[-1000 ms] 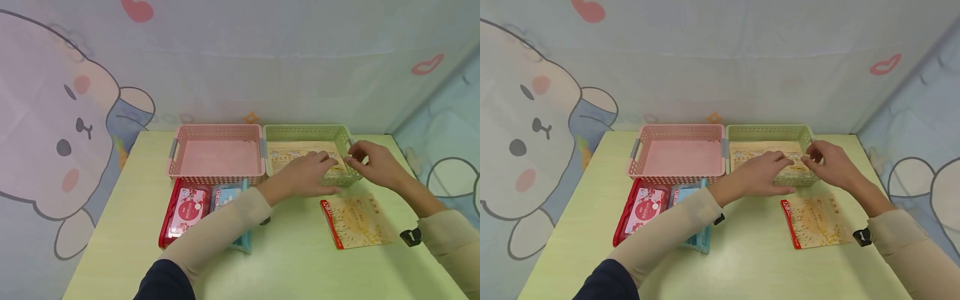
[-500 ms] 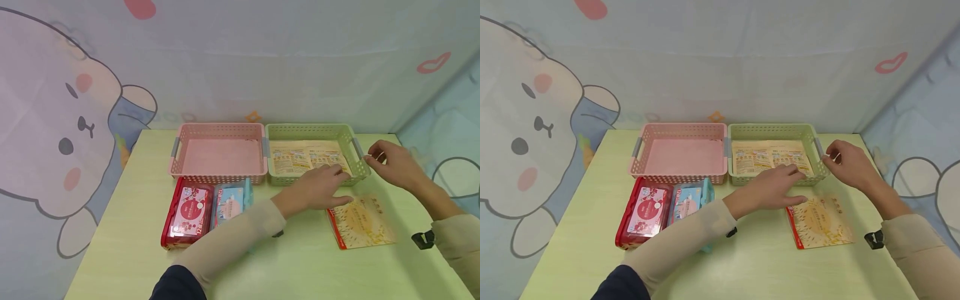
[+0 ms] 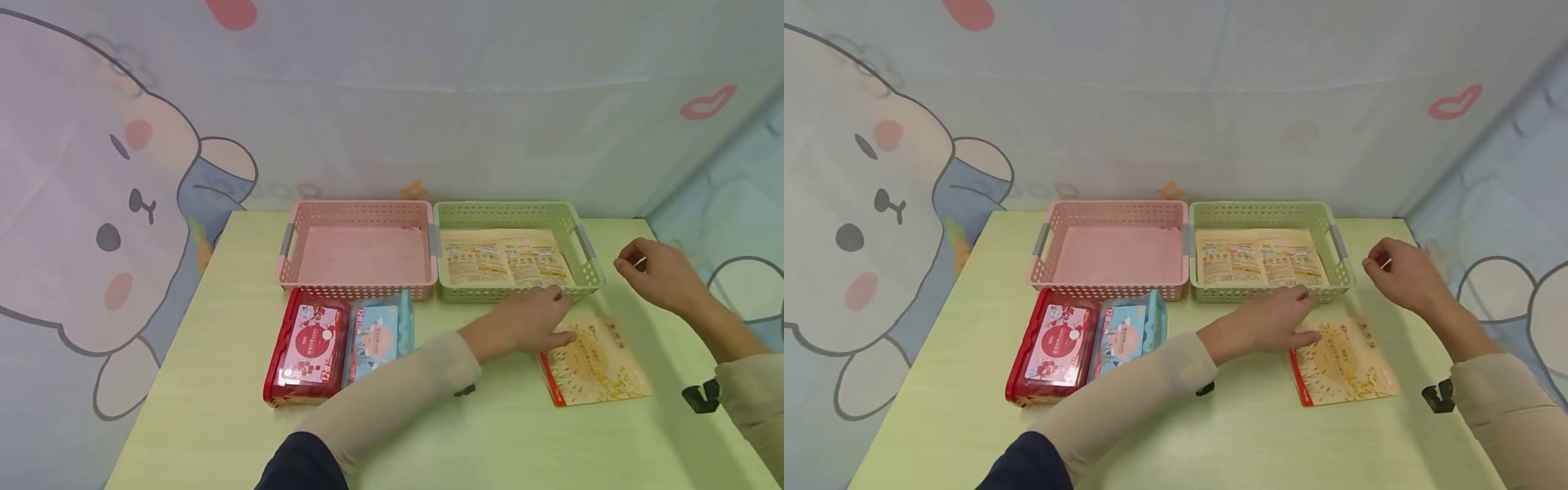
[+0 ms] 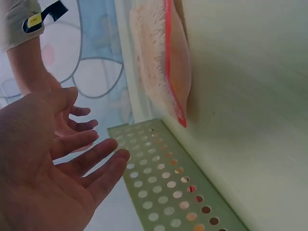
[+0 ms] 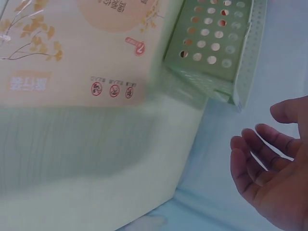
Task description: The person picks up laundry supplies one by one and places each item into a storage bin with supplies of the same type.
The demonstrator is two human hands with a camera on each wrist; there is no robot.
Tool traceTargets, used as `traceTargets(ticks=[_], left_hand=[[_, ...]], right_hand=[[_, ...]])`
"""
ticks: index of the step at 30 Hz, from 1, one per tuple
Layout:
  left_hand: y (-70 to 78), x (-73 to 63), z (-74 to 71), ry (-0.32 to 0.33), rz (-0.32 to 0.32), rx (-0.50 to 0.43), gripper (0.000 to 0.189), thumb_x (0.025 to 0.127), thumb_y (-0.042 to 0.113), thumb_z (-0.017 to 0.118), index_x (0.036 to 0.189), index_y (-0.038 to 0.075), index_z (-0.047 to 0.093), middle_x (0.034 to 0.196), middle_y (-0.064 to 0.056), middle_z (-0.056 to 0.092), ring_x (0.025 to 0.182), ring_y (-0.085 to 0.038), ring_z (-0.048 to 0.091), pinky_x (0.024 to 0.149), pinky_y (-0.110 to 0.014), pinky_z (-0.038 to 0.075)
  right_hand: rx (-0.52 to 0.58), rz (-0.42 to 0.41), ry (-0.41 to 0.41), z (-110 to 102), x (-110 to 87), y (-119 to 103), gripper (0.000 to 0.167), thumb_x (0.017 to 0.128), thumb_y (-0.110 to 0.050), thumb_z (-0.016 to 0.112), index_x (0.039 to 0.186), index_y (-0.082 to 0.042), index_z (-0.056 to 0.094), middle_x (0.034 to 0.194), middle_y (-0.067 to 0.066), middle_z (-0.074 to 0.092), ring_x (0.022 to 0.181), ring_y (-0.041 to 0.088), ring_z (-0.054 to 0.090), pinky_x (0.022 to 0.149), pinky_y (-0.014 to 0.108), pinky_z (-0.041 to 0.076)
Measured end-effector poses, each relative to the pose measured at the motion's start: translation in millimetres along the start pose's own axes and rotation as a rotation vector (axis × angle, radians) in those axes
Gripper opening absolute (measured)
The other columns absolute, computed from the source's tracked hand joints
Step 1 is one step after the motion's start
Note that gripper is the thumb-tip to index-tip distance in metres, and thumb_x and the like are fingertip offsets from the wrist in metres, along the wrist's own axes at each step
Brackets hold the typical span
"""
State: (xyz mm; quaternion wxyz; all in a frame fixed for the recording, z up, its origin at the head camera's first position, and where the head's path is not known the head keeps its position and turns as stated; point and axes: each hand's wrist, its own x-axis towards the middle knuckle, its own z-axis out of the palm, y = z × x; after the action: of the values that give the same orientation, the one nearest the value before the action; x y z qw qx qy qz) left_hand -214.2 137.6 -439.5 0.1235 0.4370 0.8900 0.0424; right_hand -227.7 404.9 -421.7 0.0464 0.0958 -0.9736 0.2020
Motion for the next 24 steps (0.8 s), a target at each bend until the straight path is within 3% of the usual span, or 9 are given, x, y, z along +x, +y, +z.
traceTargets(ticks=[4, 9, 14, 16, 20, 24], left_hand=[[2.8, 4.8, 8.9, -0.018, 0.023, 0.011, 0.066, 0.106, 0.061, 0.051, 0.159, 0.022, 0.047, 0.152, 0.005, 0.051, 0.135, -0.008, 0.052, 0.107, -0.022, 0.045], [6.7, 8.1, 18.4, -0.030, 0.005, -0.005, 0.059, 0.106, 0.061, 0.051, 0.152, 0.023, 0.053, 0.147, 0.007, 0.053, 0.133, -0.008, 0.053, 0.109, -0.022, 0.043], [10.6, 7.5, 28.0, -0.023, -0.047, -0.016, 0.048, 0.106, 0.058, 0.054, 0.138, 0.024, 0.062, 0.135, 0.008, 0.057, 0.121, -0.007, 0.056, 0.094, -0.022, 0.051], [13.8, 8.7, 31.2, -0.031, -0.082, -0.028, 0.046, 0.106, 0.058, 0.055, 0.137, 0.026, 0.063, 0.139, 0.007, 0.055, 0.124, -0.010, 0.054, 0.087, -0.024, 0.053], [21.3, 12.9, 35.7, -0.059, -0.125, -0.034, 0.050, 0.105, 0.060, 0.054, 0.144, 0.029, 0.058, 0.149, 0.006, 0.049, 0.131, -0.015, 0.049, 0.088, -0.027, 0.054], [27.1, 16.5, 41.0, -0.067, -0.144, -0.029, 0.051, 0.105, 0.060, 0.053, 0.146, 0.029, 0.057, 0.144, 0.006, 0.050, 0.120, -0.014, 0.052, 0.083, -0.027, 0.053]], right_hand=[[-0.005, 0.037, -0.049, 2, -2.5, 7, 0.029, 0.109, -0.020, 0.056, 0.113, 0.007, 0.064, 0.101, 0.023, 0.070, 0.084, 0.037, 0.070, 0.062, 0.039, 0.051], [-0.030, 0.041, -0.133, 8, -5.8, 18, 0.027, 0.108, -0.016, 0.054, 0.116, 0.008, 0.064, 0.102, 0.022, 0.070, 0.088, 0.040, 0.069, 0.064, 0.040, 0.052], [-0.038, 0.054, -0.227, 18, -7.8, 28, 0.027, 0.108, -0.017, 0.055, 0.117, 0.007, 0.064, 0.105, 0.020, 0.069, 0.092, 0.038, 0.069, 0.067, 0.041, 0.052], [-0.034, 0.059, -0.257, 22, -9.1, 29, 0.027, 0.108, -0.019, 0.056, 0.116, 0.006, 0.065, 0.105, 0.019, 0.069, 0.093, 0.038, 0.068, 0.068, 0.042, 0.053], [-0.012, 0.057, -0.303, 29, -11.2, 34, 0.027, 0.107, -0.020, 0.060, 0.115, 0.004, 0.066, 0.104, 0.015, 0.069, 0.093, 0.035, 0.068, 0.069, 0.043, 0.054], [0.017, 0.045, -0.363, 37, -12.2, 39, 0.028, 0.107, -0.021, 0.063, 0.116, 0.005, 0.067, 0.103, 0.012, 0.070, 0.091, 0.030, 0.069, 0.070, 0.041, 0.055]])
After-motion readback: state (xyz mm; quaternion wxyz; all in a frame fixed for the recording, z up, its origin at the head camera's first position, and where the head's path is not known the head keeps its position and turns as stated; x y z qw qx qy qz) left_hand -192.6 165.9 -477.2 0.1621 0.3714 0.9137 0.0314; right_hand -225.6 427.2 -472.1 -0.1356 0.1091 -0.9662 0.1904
